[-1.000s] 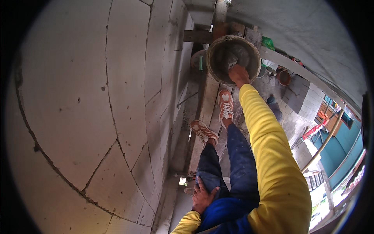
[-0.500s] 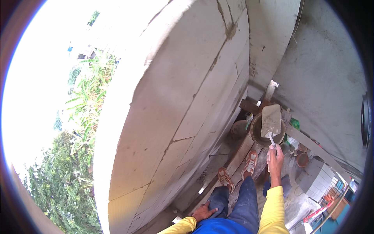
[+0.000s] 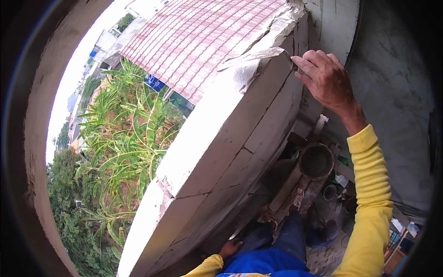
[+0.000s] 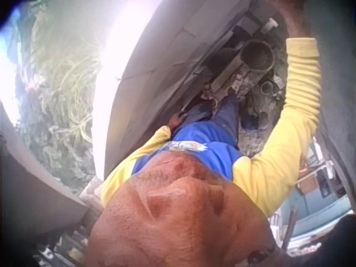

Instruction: The person scoops cement from a bucket using a trowel and applies it to a wall and ceiling edge. They smooth the surface and later place a white foam block into a gap, tapping it with a hammer to fit.

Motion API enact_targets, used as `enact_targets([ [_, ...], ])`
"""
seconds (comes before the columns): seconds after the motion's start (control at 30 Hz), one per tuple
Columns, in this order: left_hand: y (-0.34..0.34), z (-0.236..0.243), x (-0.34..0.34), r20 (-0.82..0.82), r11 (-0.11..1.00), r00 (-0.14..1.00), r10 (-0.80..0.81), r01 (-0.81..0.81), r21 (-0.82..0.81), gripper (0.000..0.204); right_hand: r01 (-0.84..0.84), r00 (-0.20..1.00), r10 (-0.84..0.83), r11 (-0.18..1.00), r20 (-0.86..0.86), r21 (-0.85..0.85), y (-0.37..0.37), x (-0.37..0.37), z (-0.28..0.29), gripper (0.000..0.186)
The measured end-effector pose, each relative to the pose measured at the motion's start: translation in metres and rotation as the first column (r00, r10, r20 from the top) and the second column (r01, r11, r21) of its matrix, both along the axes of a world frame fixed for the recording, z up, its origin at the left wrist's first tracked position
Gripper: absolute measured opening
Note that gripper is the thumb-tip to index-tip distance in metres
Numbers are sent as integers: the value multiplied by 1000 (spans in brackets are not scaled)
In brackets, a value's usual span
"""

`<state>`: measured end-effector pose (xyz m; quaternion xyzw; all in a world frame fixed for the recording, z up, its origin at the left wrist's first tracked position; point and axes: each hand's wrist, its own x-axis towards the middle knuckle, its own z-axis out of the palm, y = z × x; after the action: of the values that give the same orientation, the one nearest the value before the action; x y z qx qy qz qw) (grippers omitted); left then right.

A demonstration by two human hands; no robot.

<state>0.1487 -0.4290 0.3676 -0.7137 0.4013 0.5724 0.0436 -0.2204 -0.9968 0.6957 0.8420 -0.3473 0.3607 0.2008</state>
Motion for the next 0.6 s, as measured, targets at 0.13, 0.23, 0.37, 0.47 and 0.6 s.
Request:
enact_targets([
  [0.13,39,-10,23,16,988,999,32,-29,-151,65,-64,992,52,992,-116,-105,-14,18,14,27],
  [0.23,45,-4,30,-1,994,999,54,-54,-99,64,-28,983,2,990,-182,-140,-26,23,14,28],
  [0.37,39,7,26,9,984,989,150,-149,-100,62,191,958,-223,965,-179,-179,-37,7,6,31],
  [0.47,31,8,22,-2,976,982,190,-189,-106,62,382,923,-384,920,-19,-84,-26,0,-12,31],
  [0.6,28,4,18,-37,976,983,177,-180,-125,67,343,877,-390,917,280,203,29,28,-64,39],
])
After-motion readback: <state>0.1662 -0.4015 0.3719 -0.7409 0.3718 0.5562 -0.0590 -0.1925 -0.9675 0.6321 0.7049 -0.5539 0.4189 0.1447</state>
